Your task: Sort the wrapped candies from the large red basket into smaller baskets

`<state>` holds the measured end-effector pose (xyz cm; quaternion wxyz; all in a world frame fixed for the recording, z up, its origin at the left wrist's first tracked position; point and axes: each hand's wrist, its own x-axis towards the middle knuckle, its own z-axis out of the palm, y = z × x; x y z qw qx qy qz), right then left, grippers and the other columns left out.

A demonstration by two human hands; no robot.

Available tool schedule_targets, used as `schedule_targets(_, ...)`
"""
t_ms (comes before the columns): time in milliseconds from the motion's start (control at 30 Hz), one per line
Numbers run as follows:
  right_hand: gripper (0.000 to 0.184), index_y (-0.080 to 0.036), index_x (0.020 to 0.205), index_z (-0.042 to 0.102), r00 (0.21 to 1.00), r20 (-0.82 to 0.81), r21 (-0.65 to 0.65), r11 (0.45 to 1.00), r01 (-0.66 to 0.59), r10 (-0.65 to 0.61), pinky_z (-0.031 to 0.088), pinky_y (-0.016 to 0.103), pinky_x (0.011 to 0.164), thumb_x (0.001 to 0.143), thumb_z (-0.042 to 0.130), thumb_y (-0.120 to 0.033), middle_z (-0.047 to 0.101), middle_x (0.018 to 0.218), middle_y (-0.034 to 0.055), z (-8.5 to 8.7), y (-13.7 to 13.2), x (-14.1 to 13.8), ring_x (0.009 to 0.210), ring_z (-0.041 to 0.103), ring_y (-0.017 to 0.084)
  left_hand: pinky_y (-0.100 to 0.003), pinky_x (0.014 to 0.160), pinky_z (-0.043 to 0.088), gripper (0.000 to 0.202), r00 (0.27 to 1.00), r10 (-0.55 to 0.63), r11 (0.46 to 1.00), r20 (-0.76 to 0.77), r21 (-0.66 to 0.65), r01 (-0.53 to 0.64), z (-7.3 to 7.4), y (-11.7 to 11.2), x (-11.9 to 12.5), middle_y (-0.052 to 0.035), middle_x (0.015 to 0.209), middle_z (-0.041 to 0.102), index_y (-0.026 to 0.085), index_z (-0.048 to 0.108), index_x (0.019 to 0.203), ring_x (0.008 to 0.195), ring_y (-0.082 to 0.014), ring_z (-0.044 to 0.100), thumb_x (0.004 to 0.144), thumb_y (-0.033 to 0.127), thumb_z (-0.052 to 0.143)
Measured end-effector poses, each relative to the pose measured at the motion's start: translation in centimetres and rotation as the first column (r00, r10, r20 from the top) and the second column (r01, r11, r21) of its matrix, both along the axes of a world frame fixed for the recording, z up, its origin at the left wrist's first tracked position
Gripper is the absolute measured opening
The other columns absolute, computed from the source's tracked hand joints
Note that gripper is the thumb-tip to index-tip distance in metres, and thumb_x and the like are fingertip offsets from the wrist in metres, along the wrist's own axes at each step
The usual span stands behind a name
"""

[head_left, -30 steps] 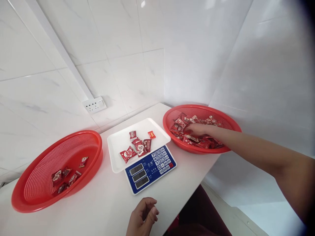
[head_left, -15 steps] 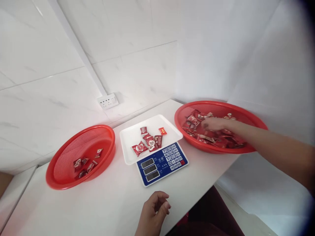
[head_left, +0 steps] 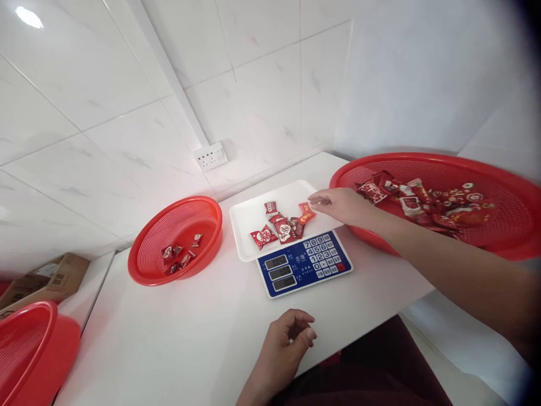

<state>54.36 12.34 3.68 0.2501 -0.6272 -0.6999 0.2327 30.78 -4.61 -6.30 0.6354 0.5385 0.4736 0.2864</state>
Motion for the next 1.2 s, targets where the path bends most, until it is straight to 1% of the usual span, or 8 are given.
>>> schedule_targets(133,0.036,-0.023,0.117,0.065,0.999,0.042,0.060,0.998,-0.003,0.001,0.047,0.034,0.091,0.086,0.051,-0.035,0.067,0.115,0.0007,-0.2,-2.6,0.4,0.098,0.064,0.019,-0.029,0.073,0.044,0.033,0.999,0.012,1.000,-0.032,-0.019,-0.012,0.1,-0.2,-0.6,-0.0035,0.081,0.059,0.016,0.060,0.098,0.073,-0.0138,0.056,0.081,0.045,0.060)
schedule_targets(233,0.038,-0.023,0.116,0.065,0.999,0.000,0.050,0.997,-0.050,0.050,0.049,0.035,0.090,0.086,0.049,-0.041,0.068,0.114,0.0024,-1.0,-5.1,1.4,0.103,0.062,0.022,-0.029,0.073,0.044,0.031,0.999,-0.001,1.000,-0.044,-0.025,0.000,0.2,-0.3,-0.7,-0.0035,0.081,0.059,0.016,0.060,0.099,0.074,-0.0136,0.056,0.082,0.042,0.059)
schedule_targets(500,0.043,-0.019,0.106,0.067,0.978,-0.208,-0.154,0.986,-0.060,0.027,0.052,0.033,0.085,0.081,0.051,-0.050,0.070,0.105,0.0078,-6.0,-9.9,1.8,0.096,0.065,0.023,-0.029,0.073,0.045,0.028,0.995,-0.050,0.999,-0.083,-0.004,0.050,0.4,0.1,-0.2,-0.0034,0.082,0.062,0.016,0.062,0.101,0.076,-0.0139,0.056,0.083,0.037,0.059)
schedule_targets(667,0.038,-0.021,0.092,0.068,0.966,-0.256,-0.145,0.989,-0.010,-0.028,0.053,0.034,0.077,0.078,0.052,-0.051,0.071,0.092,0.0067,-7.6,-10.4,1.5,0.083,0.066,0.023,-0.029,0.074,0.045,0.029,0.994,-0.062,0.998,-0.091,0.002,0.062,0.5,0.2,-0.1,-0.0037,0.082,0.063,0.016,0.063,0.102,0.077,-0.0141,0.057,0.083,0.037,0.060)
schedule_targets(800,0.038,-0.021,0.097,0.066,0.941,-0.303,-0.133,0.984,0.115,-0.151,0.054,0.035,0.079,0.075,0.055,-0.050,0.071,0.091,0.0070,-7.9,-10.0,2.5,0.083,0.066,0.023,-0.029,0.075,0.045,0.028,0.994,-0.058,0.998,-0.095,-0.005,0.058,0.5,0.2,-0.2,-0.0038,0.083,0.063,0.017,0.062,0.102,0.077,-0.0143,0.057,0.083,0.037,0.059)
schedule_targets(933,0.039,-0.020,0.107,0.064,0.910,-0.311,-0.071,0.961,0.266,-0.274,0.054,0.035,0.085,0.077,0.054,-0.043,0.070,0.103,0.0085,-8.2,-9.6,3.4,0.094,0.066,0.024,-0.029,0.075,0.045,0.027,0.994,-0.060,0.998,-0.088,-0.009,0.059,0.6,0.1,-0.2,-0.0034,0.083,0.062,0.017,0.062,0.102,0.077,-0.0142,0.057,0.083,0.037,0.058)
schedule_targets(1067,0.041,-0.022,0.114,0.063,0.927,-0.211,0.004,0.948,0.317,-0.310,0.050,0.035,0.094,0.081,0.050,-0.043,0.063,0.123,0.0069,-8.9,-9.6,3.9,0.115,0.057,0.025,-0.030,0.075,0.045,0.028,0.995,-0.041,0.999,-0.087,-0.003,0.041,0.5,0.1,-0.4,-0.0038,0.083,0.063,0.017,0.062,0.102,0.078,-0.0146,0.056,0.083,0.037,0.058)
schedule_targets(1200,0.049,-0.021,0.118,0.062,0.909,-0.126,0.001,0.916,0.401,-0.397,0.051,0.040,0.093,0.079,0.047,-0.047,0.063,0.124,0.0066,-9.3,-9.7,3.9,0.109,0.061,0.027,-0.029,0.074,0.045,0.030,0.997,0.013,1.000,-0.070,0.013,-0.012,0.4,0.4,-1.2,-0.0040,0.084,0.061,0.017,0.061,0.102,0.076,-0.0141,0.056,0.083,0.040,0.059)
